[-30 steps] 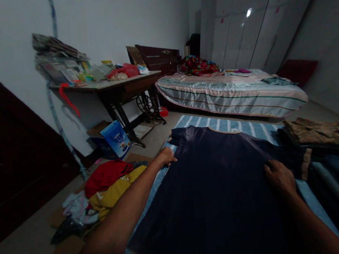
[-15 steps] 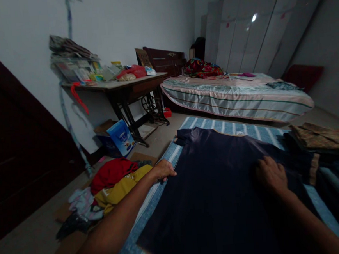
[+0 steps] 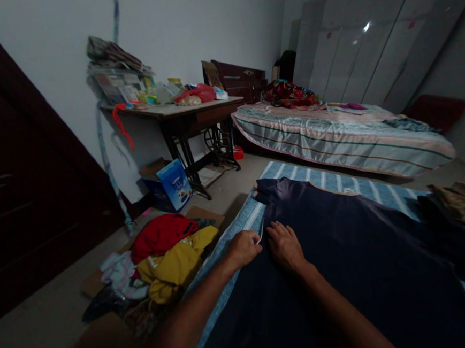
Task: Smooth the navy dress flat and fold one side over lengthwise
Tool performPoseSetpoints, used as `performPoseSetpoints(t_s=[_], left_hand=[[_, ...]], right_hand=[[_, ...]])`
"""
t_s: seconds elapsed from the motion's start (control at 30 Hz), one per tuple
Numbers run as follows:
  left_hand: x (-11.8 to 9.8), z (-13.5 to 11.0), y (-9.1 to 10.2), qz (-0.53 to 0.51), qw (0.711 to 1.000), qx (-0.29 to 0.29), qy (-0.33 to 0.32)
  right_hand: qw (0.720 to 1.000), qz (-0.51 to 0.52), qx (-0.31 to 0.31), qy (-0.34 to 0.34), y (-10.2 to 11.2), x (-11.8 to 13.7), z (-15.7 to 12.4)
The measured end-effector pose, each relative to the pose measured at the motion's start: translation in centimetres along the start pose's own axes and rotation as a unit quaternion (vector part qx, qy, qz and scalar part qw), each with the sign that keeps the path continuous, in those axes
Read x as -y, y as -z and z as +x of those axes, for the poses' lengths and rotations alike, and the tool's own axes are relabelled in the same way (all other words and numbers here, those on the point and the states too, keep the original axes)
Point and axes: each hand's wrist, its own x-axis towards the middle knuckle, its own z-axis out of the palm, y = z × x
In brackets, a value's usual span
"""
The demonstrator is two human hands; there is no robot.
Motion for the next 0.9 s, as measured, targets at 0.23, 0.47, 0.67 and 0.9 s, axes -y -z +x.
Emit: performPoseSetpoints(t_s=[0.23, 0.47, 0.67, 0.9], left_hand=[[-1.8, -2.1, -1.4, 0.131, 0.988, -0.007, -0.081], [-2.4, -3.5, -2.3, 0.160, 0.979, 0.021, -0.127], [-2.2, -4.1, -3.0, 0.146, 0.976, 0.029, -0.157], [-2.3, -4.3, -3.1, 0.139, 0.977, 0.040, -0.158]], right_hand=[[0.995, 0.037, -0.014, -0.089, 1.7, -0.3, 2.4], [0.983, -0.001, 0.015, -0.182, 2.8, -0.3, 6.8], [0.970, 0.071, 0.040, -0.228, 3.3, -2.8, 8.8], [0.926, 0.244, 0.040, -0.286, 3.1, -3.3, 8.8]])
